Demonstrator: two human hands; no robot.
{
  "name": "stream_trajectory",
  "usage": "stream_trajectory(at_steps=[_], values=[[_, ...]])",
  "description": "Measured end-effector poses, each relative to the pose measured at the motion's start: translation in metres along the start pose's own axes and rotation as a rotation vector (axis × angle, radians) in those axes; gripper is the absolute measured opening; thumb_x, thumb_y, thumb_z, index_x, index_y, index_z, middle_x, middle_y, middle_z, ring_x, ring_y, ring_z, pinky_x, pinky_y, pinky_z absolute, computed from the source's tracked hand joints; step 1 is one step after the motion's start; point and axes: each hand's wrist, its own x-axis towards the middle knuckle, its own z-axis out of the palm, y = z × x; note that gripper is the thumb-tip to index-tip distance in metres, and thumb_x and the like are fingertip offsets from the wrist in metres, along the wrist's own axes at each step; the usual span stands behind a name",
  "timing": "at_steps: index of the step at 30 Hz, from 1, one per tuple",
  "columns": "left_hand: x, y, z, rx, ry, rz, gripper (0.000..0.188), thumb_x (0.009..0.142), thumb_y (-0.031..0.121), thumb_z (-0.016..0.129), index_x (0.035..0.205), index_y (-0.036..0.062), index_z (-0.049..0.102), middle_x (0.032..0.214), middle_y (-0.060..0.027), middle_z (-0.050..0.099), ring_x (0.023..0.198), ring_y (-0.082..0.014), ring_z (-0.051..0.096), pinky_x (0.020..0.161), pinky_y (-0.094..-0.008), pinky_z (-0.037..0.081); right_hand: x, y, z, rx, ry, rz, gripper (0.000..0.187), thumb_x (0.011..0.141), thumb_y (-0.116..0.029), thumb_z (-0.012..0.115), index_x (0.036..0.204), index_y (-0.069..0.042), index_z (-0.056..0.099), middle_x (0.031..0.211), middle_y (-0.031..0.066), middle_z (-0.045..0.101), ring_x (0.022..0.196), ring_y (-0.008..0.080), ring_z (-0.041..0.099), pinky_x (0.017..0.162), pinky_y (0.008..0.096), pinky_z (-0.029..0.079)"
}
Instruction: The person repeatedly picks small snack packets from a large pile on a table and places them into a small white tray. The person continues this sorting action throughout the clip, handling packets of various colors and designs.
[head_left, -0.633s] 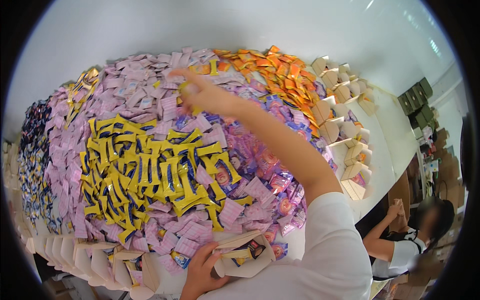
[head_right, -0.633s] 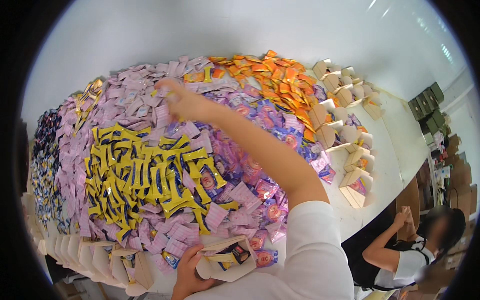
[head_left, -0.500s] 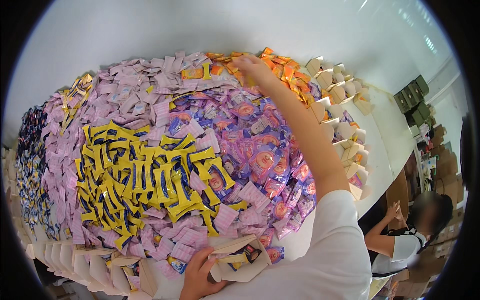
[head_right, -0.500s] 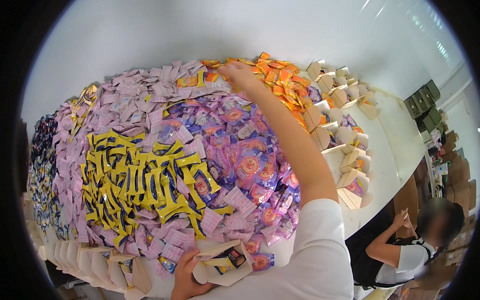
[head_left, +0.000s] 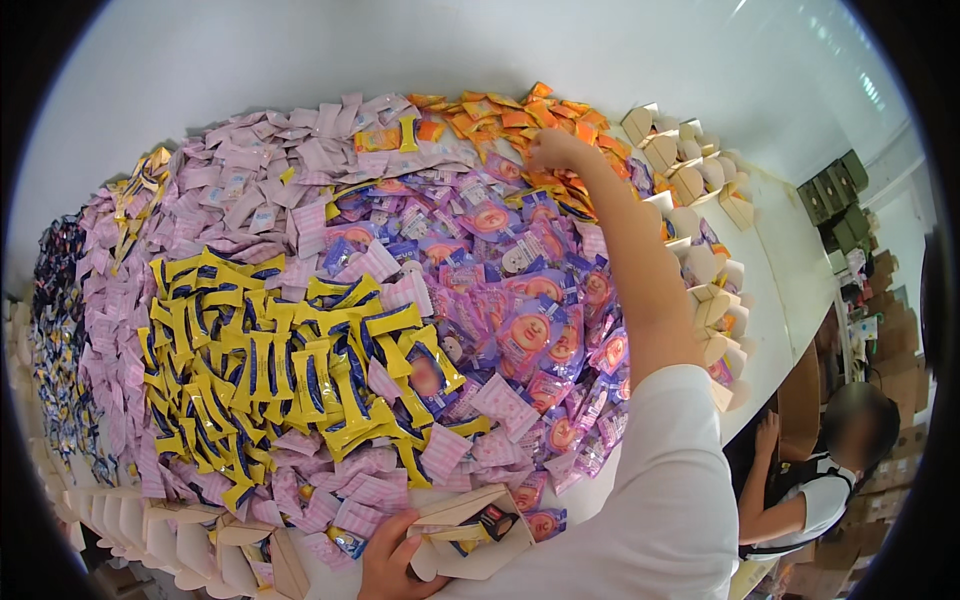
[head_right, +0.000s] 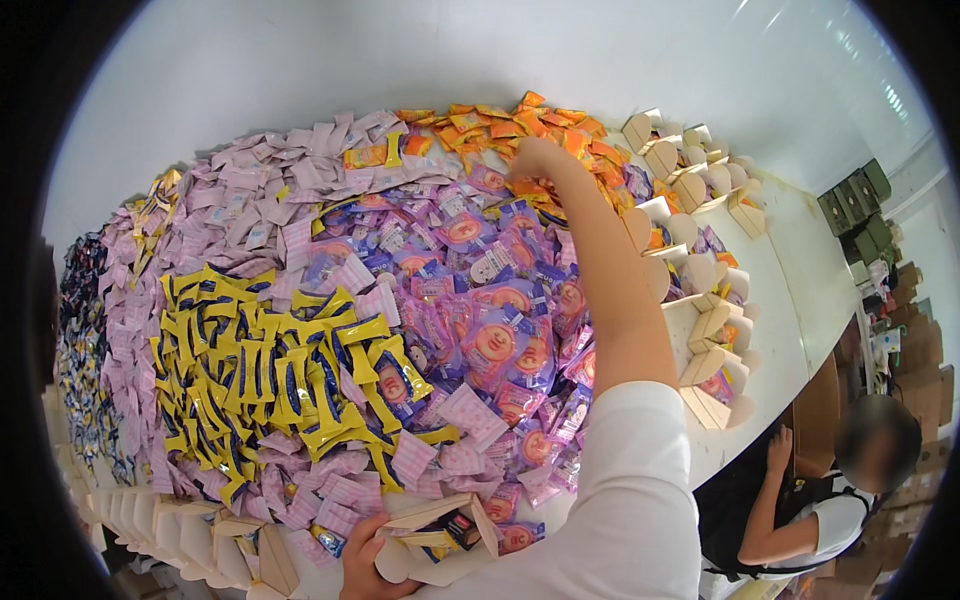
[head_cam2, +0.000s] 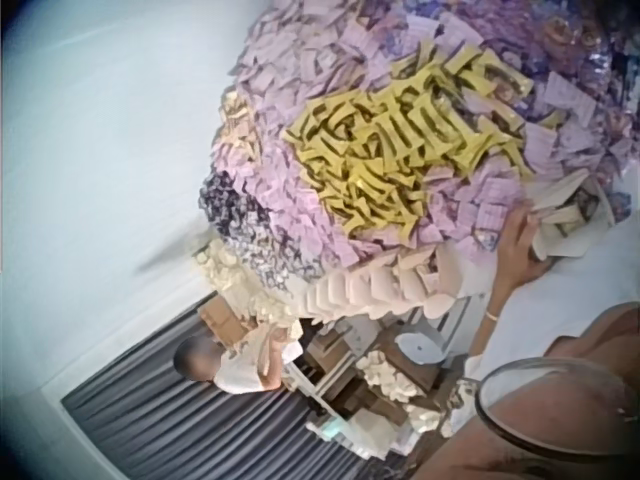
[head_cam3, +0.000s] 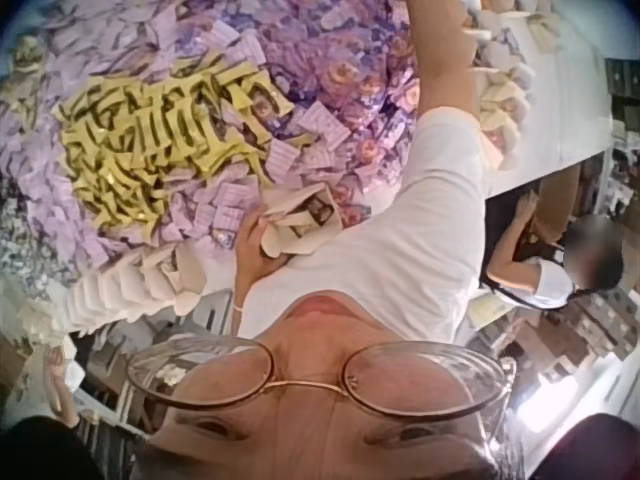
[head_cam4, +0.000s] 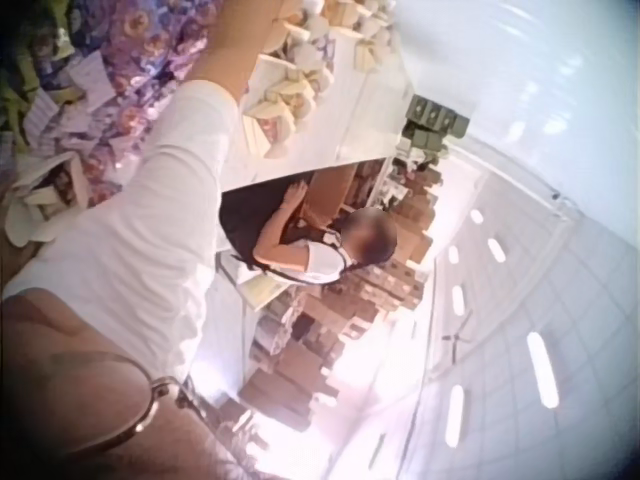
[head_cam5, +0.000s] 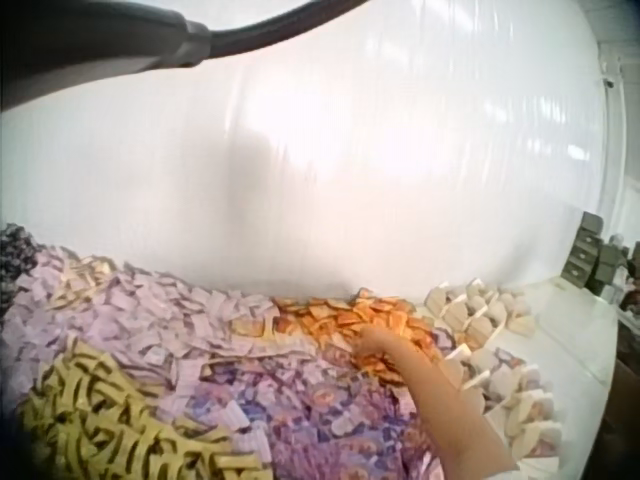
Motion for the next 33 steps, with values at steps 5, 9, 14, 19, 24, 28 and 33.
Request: stream_trajectory(at_steps=[5,9,14,19,24,28,33], values=[[0.001,0.0,0.001,0.023,0.001,-0.002,0.081,0.052,0.017,0.08,0.121,0.01,0.04,0.112,-0.0217,0.049,0.098,-0.0403,0.052,0.082,-0.047,0.044,-0.017,-0.004,0.017,-0.092,-0.037,0.038,0.029,0.072,-0.027,0.064,0.079,-0.001,0.053,0.061,0.0076,0.054,0.047,0.0181,0.051,0.042,0.0299,0.042],[0.0,0.001,0.0,0.039,-0.006,-0.01,0.08,0.051,0.016,0.08,0.12,0.0106,0.04,0.111,-0.0211,0.049,0.095,-0.0401,0.052,0.08,-0.047,0.045,-0.019,0.021,0.012,0.38,0.12,-0.065,0.02,0.071,-0.013,0.056,0.081,0.005,0.057,0.058,0.0095,0.055,0.047,0.0191,0.054,0.044,0.0318,0.047],[-0.002,-0.002,0.002,0.027,0.001,-0.004,0.082,0.05,0.015,0.08,0.121,0.0112,0.039,0.111,-0.0212,0.049,0.095,-0.0406,0.052,0.08,-0.0474,0.045,-0.044,0.024,-0.008,0.336,0.211,-0.154,0.049,0.073,-0.033,0.067,0.106,0.0,0.056,0.082,0.0121,0.061,0.066,0.0199,0.06,0.055,0.0314,0.05],[0.0,-0.002,0.002,0.032,0.015,0.007,0.082,0.049,0.016,0.08,0.12,0.0114,0.04,0.112,-0.0214,0.049,0.096,-0.041,0.052,0.081,-0.0478,0.045,-0.021,-0.007,-0.013,0.14,0.506,-0.162,0.05,0.069,-0.038,0.067,0.102,-0.002,0.061,0.096,0.0166,0.062,0.084,0.0278,0.061,0.073,0.038,0.049],[0.0,-0.001,-0.001,0.023,0.005,0.008,0.08,0.05,0.016,0.08,0.12,0.0092,0.041,0.111,-0.0215,0.049,0.097,-0.0413,0.052,0.082,-0.0477,0.044,0.002,-0.037,0.019,-0.327,0.219,-0.196,0.043,0.068,-0.037,0.065,0.096,-0.004,0.064,0.096,0.0167,0.062,0.087,0.0306,0.06,0.075,0.0403,0.048],[-0.002,0.0,-0.001,0.054,-0.03,-0.031,0.078,0.051,0.017,0.08,0.119,0.0072,0.043,0.112,-0.0212,0.05,0.098,-0.0408,0.052,0.084,-0.0462,0.043,0.014,-0.033,0.017,-0.197,0.357,-0.18,0.04,0.073,-0.037,0.063,0.097,-0.005,0.062,0.092,0.0137,0.063,0.085,0.0295,0.06,0.073,0.0406,0.047],[-0.003,0.001,0.003,0.065,0.045,0.048,0.077,0.049,0.018,0.079,0.116,0.0074,0.043,0.113,-0.0206,0.049,0.097,-0.0377,0.053,0.082,-0.0436,0.046,-0.068,-0.045,-0.022,0.814,0.378,-0.301,0.031,0.08,-0.028,0.059,0.099,-0.003,0.056,0.087,0.0091,0.062,0.079,0.018,0.06,0.069,0.0337,0.047]])
